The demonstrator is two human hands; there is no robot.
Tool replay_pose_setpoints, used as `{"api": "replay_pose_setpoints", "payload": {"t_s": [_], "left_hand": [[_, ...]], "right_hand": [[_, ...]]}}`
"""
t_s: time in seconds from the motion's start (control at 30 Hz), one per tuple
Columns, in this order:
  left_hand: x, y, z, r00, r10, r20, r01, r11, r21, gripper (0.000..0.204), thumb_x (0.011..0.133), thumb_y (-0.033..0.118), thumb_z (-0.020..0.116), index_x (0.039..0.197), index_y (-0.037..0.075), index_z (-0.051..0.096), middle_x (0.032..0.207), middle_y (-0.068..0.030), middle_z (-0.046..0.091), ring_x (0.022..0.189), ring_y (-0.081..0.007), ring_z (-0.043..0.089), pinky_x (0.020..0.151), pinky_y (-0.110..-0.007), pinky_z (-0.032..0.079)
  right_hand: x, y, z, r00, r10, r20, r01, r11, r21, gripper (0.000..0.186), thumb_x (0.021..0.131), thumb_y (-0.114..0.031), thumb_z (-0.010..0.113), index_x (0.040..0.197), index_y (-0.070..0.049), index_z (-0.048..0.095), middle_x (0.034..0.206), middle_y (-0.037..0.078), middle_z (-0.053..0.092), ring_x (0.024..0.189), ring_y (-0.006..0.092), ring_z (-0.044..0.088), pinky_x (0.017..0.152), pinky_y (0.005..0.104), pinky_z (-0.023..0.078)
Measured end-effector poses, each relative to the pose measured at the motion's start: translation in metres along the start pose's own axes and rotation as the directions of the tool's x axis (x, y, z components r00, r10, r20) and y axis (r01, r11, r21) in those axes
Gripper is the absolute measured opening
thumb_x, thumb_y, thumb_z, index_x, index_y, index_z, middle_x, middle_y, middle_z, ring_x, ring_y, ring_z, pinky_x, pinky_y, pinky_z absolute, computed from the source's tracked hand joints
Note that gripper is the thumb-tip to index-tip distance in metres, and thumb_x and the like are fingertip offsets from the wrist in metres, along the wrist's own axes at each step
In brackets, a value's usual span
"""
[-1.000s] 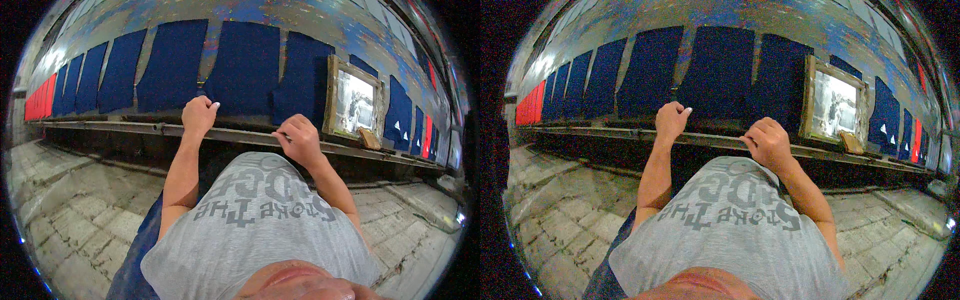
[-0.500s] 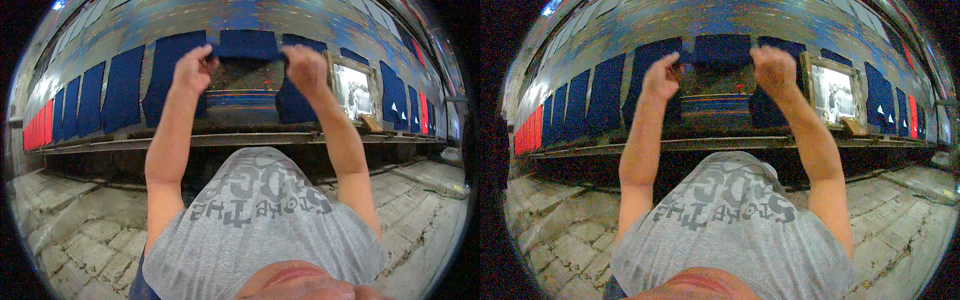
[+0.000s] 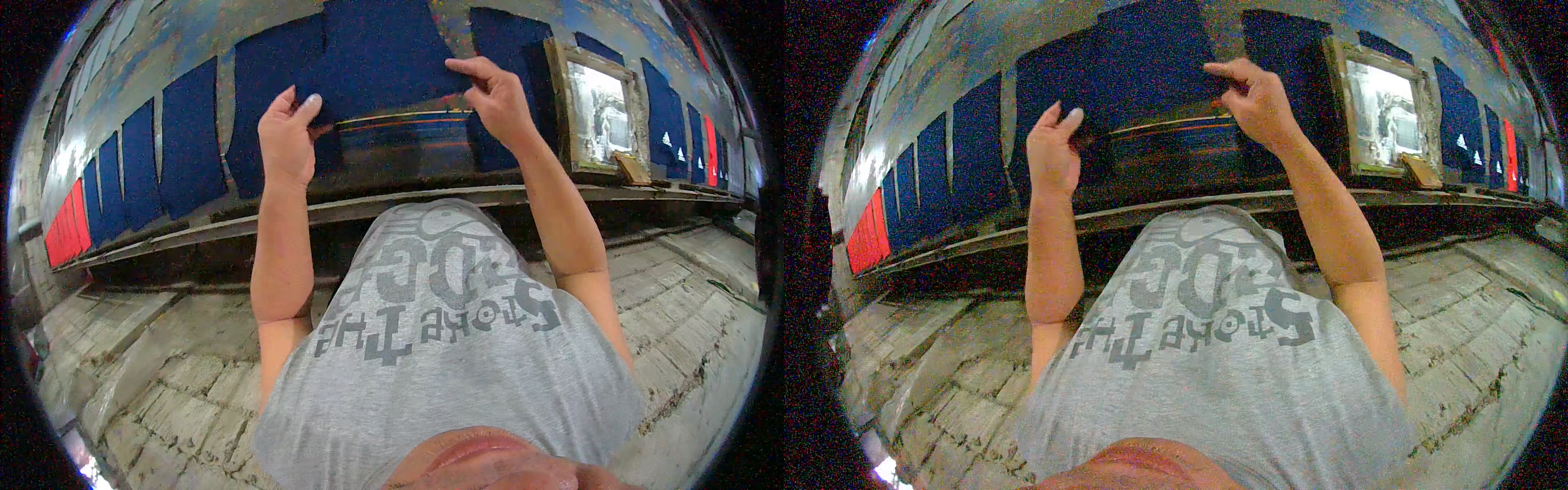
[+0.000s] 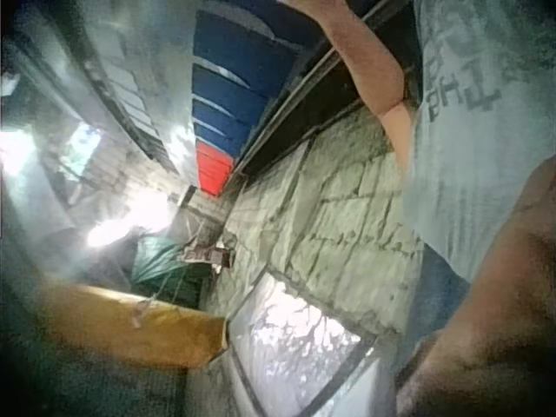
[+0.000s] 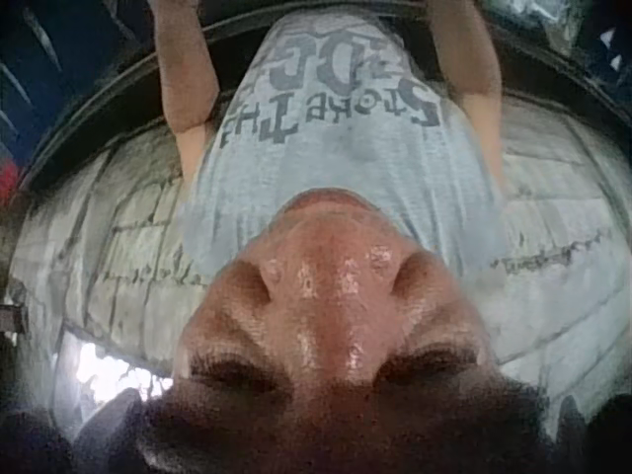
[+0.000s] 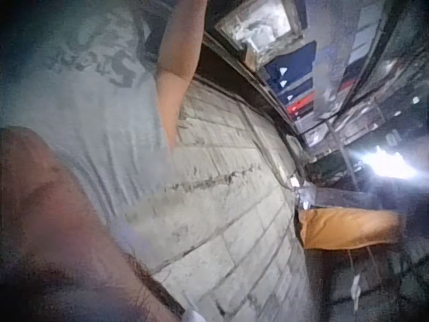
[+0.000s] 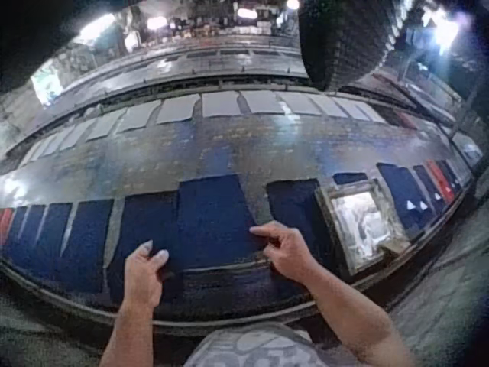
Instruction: The person aligns a blue t-shirt on a flat workbench, then uses a screen printing frame and squeegee to apply white ink with the Adidas logo onto the shirt. The process is repeated on multiple shirts, with each shirt being repositioned and printed in sequence.
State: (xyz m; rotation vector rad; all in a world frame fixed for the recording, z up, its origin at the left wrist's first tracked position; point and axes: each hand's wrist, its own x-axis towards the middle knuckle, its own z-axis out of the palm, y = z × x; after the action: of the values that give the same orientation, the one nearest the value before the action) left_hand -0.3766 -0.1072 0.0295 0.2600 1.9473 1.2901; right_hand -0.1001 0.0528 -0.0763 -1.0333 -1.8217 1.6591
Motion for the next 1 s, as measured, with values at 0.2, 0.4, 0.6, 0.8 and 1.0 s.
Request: {"api": "replay_pose_setpoints", "payload": {"t_s": [0.2,0.4,0.6,0.8,1.0], "left_hand": [[-0.031,-0.025,-0.021,0.999,0.028,-0.046,0.003,0.826,0.563,0.070,0.102,-0.004,0.074,0.168,0.000,0.049,0.113,-0.0098,0.074,0.088,-0.0128,0.069,0.069,-0.031,0.064],[-0.048,-0.037,-0.047,0.978,0.197,0.072,-0.185,0.649,0.738,0.056,0.099,-0.004,0.078,0.153,0.005,0.069,0.110,-0.0077,0.070,0.085,-0.0187,0.060,0.083,-0.037,0.057],[-0.055,-0.058,-0.068,0.976,0.207,0.069,-0.185,0.618,0.764,0.048,0.094,-0.004,0.080,0.141,0.003,0.077,0.118,-0.0105,0.071,0.092,-0.0214,0.064,0.085,-0.036,0.054],[-0.063,-0.063,-0.070,0.932,0.343,0.112,-0.292,0.535,0.792,0.049,0.092,-0.004,0.081,0.140,0.004,0.077,0.119,-0.0088,0.070,0.089,-0.0192,0.060,0.083,-0.035,0.054],[-0.060,-0.063,-0.072,0.940,0.319,0.124,-0.289,0.545,0.787,0.047,0.091,-0.005,0.081,0.138,0.002,0.077,0.122,-0.0123,0.071,0.089,-0.0225,0.062,0.086,-0.037,0.056]], "right_hand": [[-0.039,0.022,0.035,0.941,0.330,0.076,-0.338,0.923,0.181,0.029,0.105,-0.009,0.076,0.133,-0.003,0.082,0.113,0.002,0.078,0.091,0.0093,0.064,0.085,0.0259,0.053],[-0.057,0.018,0.055,0.958,0.273,0.082,-0.276,0.961,0.027,0.019,0.103,-0.004,0.079,0.121,0.001,0.083,0.108,0.007,0.082,0.084,0.0099,0.073,0.065,0.0292,0.062],[-0.063,-0.004,0.054,0.887,0.441,0.137,-0.431,0.897,-0.098,0.014,0.103,-0.006,0.079,0.114,0.002,0.083,0.097,0.009,0.082,0.072,0.0129,0.072,0.066,0.0310,0.061],[-0.067,-0.008,0.054,0.964,0.250,0.086,-0.223,0.945,-0.240,0.014,0.098,-0.009,0.082,0.108,0.000,0.085,0.095,0.011,0.083,0.080,0.0177,0.077,0.076,0.0352,0.063],[-0.071,-0.002,0.057,0.976,0.211,0.052,-0.186,0.935,-0.302,0.015,0.093,-0.017,0.083,0.103,-0.006,0.086,0.104,0.015,0.084,0.096,0.0329,0.081,0.089,0.0438,0.064]]}}
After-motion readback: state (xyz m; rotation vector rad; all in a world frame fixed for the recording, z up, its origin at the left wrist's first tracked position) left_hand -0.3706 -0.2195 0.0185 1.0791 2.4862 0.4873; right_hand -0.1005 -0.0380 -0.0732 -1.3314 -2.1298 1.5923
